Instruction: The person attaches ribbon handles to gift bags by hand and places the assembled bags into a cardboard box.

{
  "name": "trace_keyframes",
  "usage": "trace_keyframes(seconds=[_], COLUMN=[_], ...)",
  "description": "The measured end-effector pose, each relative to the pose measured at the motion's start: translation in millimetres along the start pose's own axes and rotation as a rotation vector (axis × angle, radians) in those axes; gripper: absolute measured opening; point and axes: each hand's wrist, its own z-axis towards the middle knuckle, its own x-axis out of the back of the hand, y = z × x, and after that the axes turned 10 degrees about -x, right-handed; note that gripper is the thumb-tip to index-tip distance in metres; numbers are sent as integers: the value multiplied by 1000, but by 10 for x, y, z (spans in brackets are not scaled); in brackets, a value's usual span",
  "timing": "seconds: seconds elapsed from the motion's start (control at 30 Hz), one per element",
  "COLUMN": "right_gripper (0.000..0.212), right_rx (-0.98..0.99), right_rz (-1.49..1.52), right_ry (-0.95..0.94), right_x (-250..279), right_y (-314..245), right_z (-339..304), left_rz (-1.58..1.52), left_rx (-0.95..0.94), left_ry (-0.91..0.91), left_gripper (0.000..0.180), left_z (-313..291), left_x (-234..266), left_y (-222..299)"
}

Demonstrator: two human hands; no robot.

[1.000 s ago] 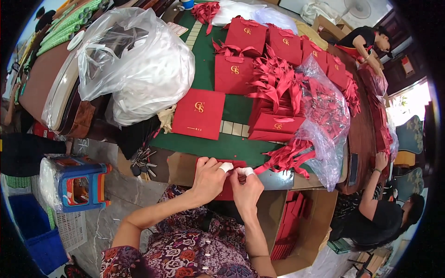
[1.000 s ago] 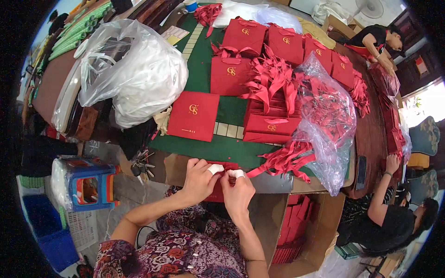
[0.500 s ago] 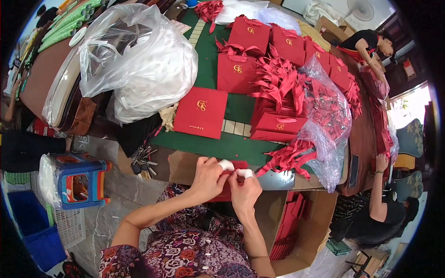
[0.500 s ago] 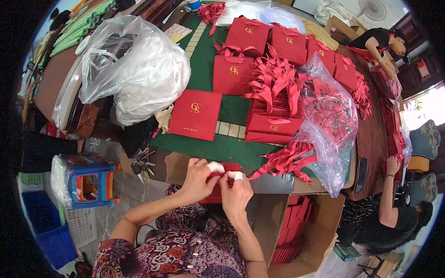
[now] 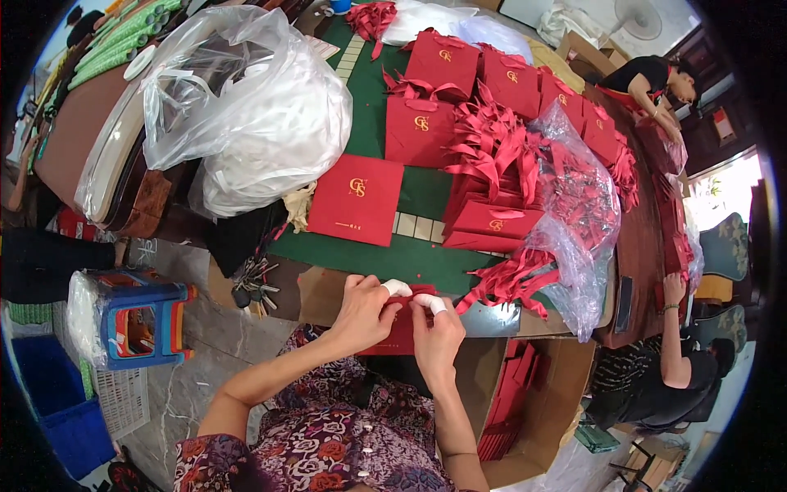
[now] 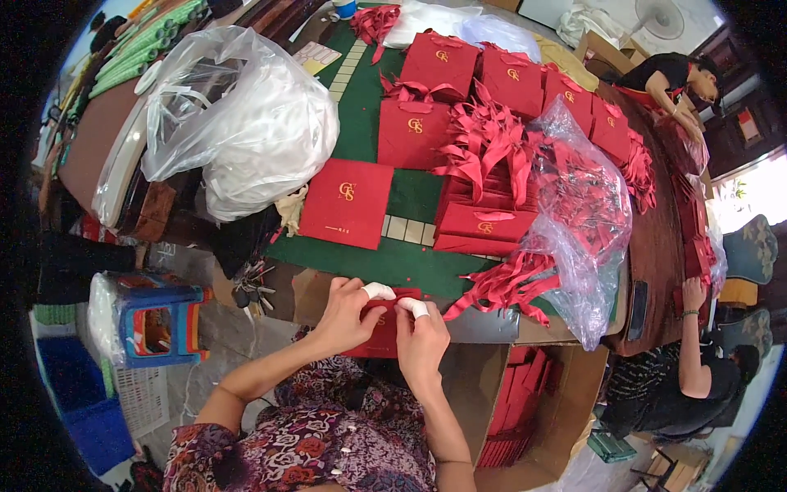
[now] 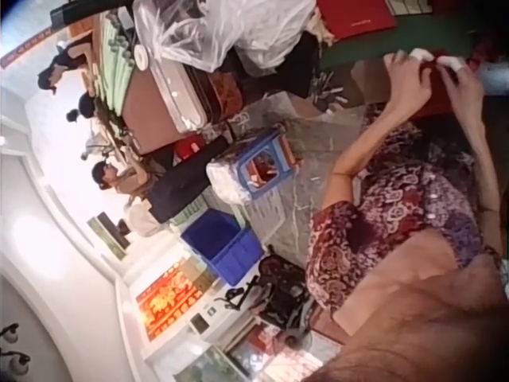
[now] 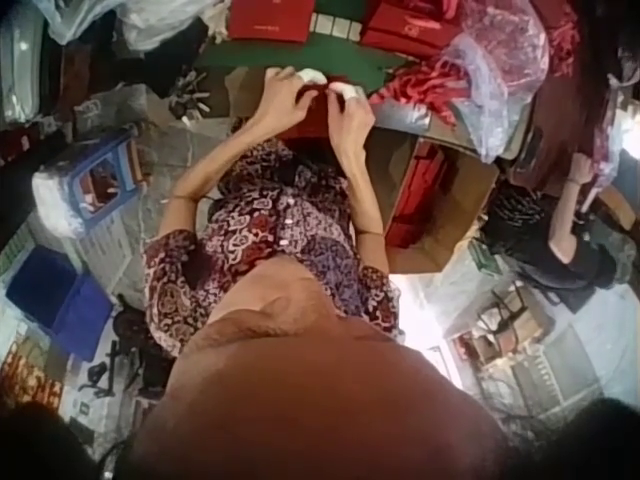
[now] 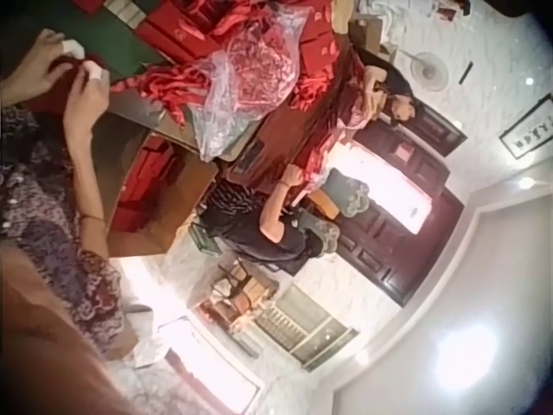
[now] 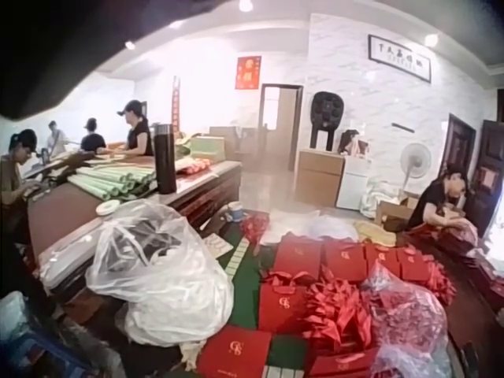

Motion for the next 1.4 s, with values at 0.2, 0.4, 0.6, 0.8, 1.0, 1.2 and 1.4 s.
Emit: trace_keyframes(seconds=[0.2, 0.4, 0.6, 0.8, 1.0, 1.2, 1.4], right_gripper=[14, 12, 18, 15, 14, 16, 16], right_rx=[-13, 145, 74, -177, -204, -168, -24], right_rz=[140, -13, -20, 366, 396, 336, 120], right_ry=[-54, -269, -605, -827, -443, -192, -78], right_x=[210, 376, 427, 216, -17, 132, 543], right_y=[-145, -28, 94, 393, 393, 307, 487], right_z=[102, 387, 562, 672, 629, 750, 477], left_rz=[-66, 69, 306, 288, 203, 106, 159], left_rx=[-27, -183, -485, -539, -455, -337, -90], left_ry=[31, 124, 167, 155, 95, 34, 95], left_gripper=[19, 18, 13, 14, 15, 18, 22], left_z=[1, -20, -127, -121, -26, 4, 59], left_x=[0, -76, -159, -150, -23, 2, -30], left_y=[-106, -3, -82, -100, -52, -66, -382])
